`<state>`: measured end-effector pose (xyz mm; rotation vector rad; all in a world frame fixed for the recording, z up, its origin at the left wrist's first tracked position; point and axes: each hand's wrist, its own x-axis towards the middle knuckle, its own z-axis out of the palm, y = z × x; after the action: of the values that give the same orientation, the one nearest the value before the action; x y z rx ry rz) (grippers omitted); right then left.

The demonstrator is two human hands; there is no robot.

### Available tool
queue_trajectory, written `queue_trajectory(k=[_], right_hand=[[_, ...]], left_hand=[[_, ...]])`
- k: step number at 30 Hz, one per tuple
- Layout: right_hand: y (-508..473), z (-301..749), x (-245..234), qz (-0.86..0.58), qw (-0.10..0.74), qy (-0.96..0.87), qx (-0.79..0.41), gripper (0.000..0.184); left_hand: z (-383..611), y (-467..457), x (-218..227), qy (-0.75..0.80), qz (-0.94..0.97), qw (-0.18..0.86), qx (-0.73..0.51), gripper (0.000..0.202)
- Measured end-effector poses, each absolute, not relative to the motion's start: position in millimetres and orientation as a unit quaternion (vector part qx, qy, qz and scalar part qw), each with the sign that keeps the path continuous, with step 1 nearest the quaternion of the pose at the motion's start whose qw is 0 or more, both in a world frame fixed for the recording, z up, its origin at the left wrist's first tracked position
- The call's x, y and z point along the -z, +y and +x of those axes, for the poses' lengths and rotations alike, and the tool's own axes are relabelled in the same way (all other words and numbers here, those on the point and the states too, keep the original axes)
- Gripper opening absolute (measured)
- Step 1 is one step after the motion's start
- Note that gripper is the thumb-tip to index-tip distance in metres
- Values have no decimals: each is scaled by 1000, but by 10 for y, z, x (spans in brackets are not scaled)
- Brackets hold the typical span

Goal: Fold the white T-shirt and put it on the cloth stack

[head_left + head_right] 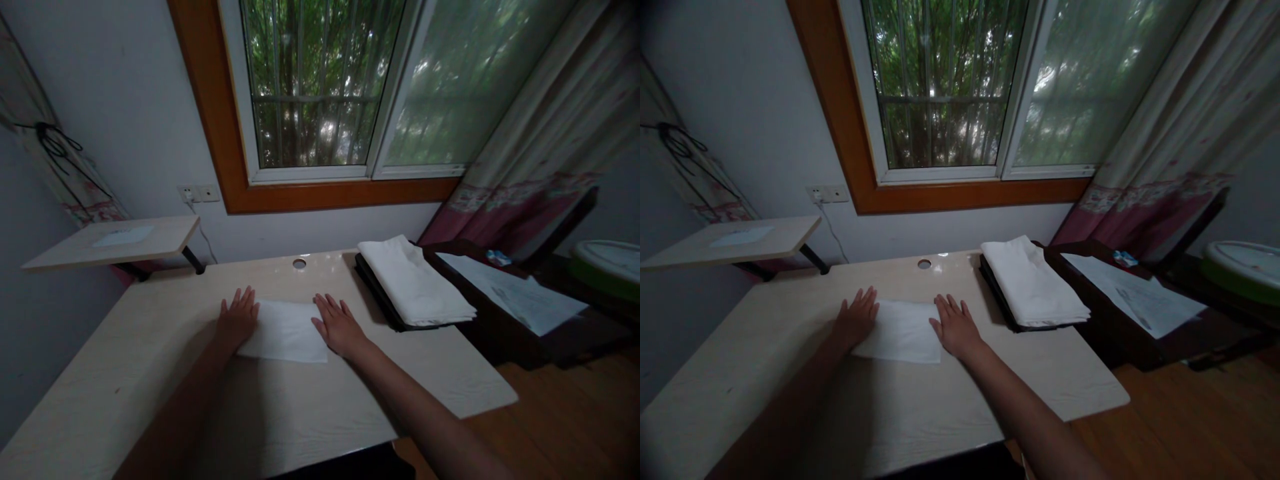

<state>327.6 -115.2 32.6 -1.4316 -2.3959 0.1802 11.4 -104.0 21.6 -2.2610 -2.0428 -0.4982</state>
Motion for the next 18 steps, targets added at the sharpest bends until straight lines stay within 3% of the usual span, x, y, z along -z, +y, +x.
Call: queue_trajectory(k=[5,9,13,18], right_hand=[[-1154,3338,-433,-515,211,-828,-70,48],[-1206,3002,-511,-462,253,-848,-52,50],[-1239,2772,-459,-415,223,-881,-45,51],[-1169,3070,-389,-467,171,-866,-59,58]], left_hand=[[-39,-1071,-306,-675,-711,49,188,52],[467,-1199,-402,-577,-789,59,202,52],[909,-1309,-336,-542,-818,44,187,52],[599,-1239,-239,-585,-795,30,156,54]])
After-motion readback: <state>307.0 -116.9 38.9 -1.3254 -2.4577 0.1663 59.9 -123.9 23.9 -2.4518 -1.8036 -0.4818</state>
